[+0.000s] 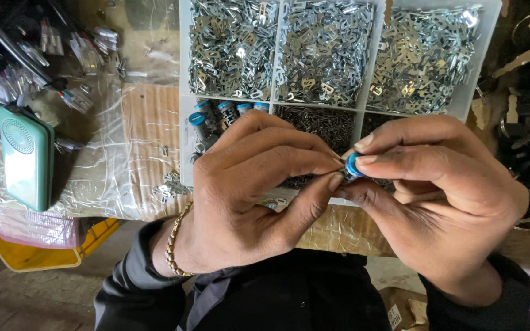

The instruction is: The person sits at a workbench assembling small cam lock components. They pick a blue-capped lock cylinder, insert small metal pins and clips into it by hand, place the finished cylinder into a compartment of a plastic organizer tray, and repeat the process with more cylinders.

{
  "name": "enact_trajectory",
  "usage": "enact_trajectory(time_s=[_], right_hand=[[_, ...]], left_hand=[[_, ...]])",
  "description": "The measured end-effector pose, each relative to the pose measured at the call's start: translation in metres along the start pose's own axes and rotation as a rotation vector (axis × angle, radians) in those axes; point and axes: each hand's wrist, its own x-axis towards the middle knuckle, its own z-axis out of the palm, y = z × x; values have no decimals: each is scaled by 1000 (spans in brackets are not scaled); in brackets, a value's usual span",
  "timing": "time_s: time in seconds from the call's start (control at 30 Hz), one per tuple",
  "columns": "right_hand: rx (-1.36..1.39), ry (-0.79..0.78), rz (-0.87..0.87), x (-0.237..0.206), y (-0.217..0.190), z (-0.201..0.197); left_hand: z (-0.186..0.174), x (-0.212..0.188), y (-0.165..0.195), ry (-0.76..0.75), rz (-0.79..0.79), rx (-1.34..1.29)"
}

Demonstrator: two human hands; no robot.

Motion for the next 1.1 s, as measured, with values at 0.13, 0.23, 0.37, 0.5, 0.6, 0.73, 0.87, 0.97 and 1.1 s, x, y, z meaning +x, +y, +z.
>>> enact_trajectory(time_s=[0.13, 0.23, 0.37, 0.5, 0.6, 0.73, 0.87, 0.97, 1.1], right_hand=[[-178, 19, -96, 3, 0, 3], [-210, 17, -183, 4, 0, 6], [-250, -3, -201, 5, 2, 6], [-176, -21, -93, 6, 1, 2], [-75, 6, 20, 4, -3, 0], [50, 20, 62, 3, -1, 0], [3, 9, 48, 2, 3, -3], [17, -24, 9, 1, 4, -4], [-43, -26, -41, 1, 4, -2]], left_hand=[[-3, -2, -2, -7, 7, 30], [-4, -4, -5, -30, -1, 20], [-5, -2, -9, -25, 8, 53], [-4, 4, -9, 32, 95, 221], [-1, 9, -5, 7, 144, 456], [2, 11, 0, -6, 92, 477], [1, 5, 1, 15, 27, 192], [3, -3, -1, 61, -1, 64], [8, -10, -7, 89, -43, -108]])
